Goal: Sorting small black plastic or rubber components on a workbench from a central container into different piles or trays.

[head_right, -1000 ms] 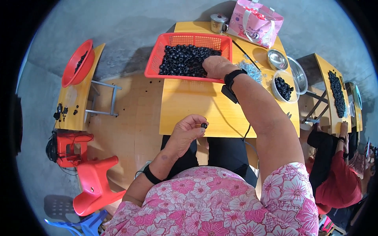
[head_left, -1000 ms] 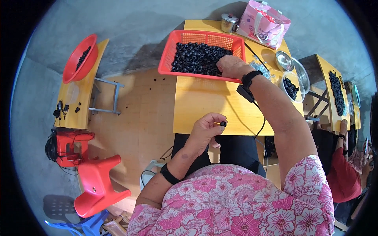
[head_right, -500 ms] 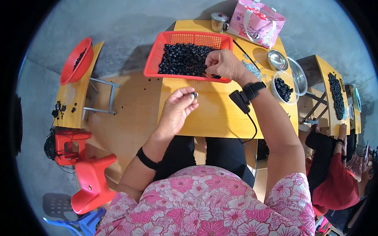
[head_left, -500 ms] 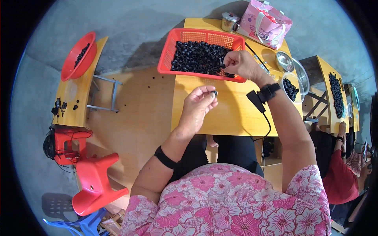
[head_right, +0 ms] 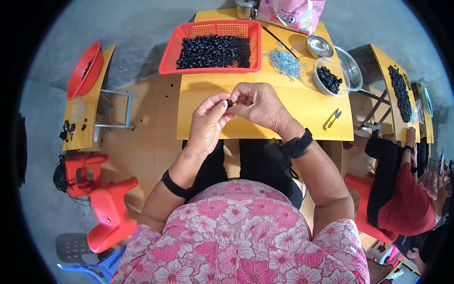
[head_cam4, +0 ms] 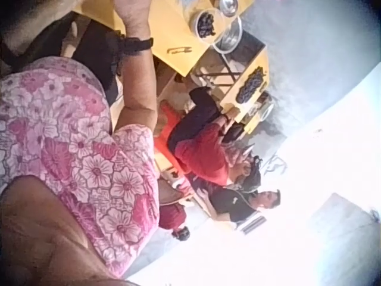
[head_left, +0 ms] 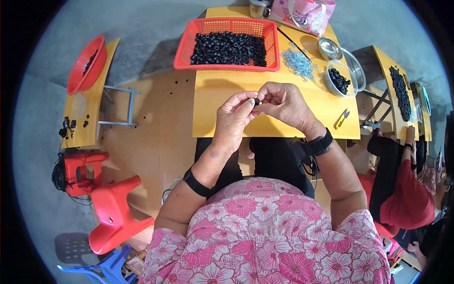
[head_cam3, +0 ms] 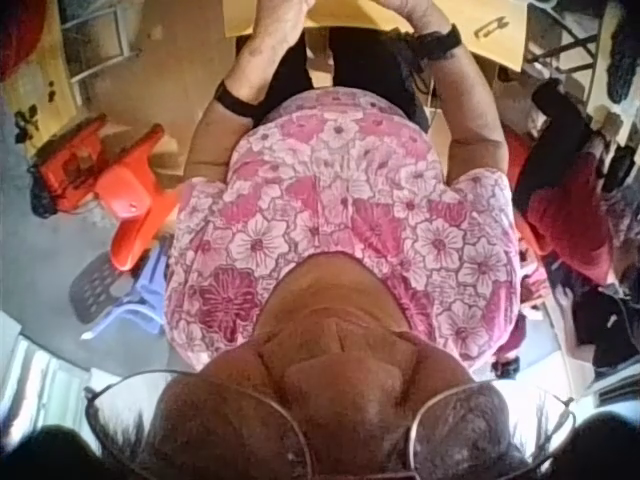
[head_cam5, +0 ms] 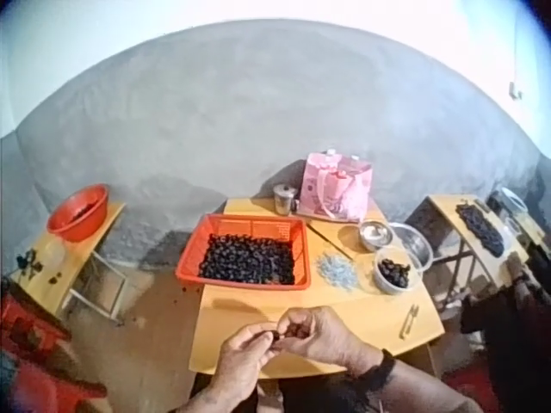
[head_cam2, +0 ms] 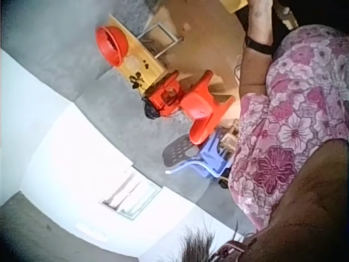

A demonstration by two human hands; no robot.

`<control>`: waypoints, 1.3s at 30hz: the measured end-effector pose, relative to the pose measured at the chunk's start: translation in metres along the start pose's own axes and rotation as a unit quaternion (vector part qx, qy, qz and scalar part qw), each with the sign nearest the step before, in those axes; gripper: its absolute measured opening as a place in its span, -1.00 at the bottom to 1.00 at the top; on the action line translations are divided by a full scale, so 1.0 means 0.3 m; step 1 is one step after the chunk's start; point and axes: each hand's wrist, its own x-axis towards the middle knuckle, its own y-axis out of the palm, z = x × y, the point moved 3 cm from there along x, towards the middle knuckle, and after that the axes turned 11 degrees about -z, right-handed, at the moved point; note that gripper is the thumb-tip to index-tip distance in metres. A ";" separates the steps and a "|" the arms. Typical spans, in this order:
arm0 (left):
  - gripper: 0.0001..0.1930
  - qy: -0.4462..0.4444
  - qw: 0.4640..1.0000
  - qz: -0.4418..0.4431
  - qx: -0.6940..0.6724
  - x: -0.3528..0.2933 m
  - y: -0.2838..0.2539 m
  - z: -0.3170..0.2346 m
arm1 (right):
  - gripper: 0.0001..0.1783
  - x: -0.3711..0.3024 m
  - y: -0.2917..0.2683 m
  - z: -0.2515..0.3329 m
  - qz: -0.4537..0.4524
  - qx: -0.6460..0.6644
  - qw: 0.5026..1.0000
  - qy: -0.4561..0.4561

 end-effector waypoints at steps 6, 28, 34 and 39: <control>-0.82 0.013 0.999 -0.026 -0.014 -0.083 0.011 0.013 | -0.86 -0.127 0.012 0.049 -0.083 -0.055 0.994 -0.034; -0.74 0.018 0.998 -0.039 -0.038 -0.165 0.003 -0.030 | -0.85 -0.234 0.091 0.059 -0.138 0.155 0.978 -0.017; -0.73 0.016 0.998 -0.035 -0.040 -0.174 0.002 -0.032 | -0.84 -0.238 0.080 0.034 -0.133 0.186 0.973 0.018; -0.73 0.012 0.999 -0.035 -0.036 -0.173 -0.004 -0.028 | -0.84 -0.245 0.077 0.038 -0.133 0.197 0.971 0.025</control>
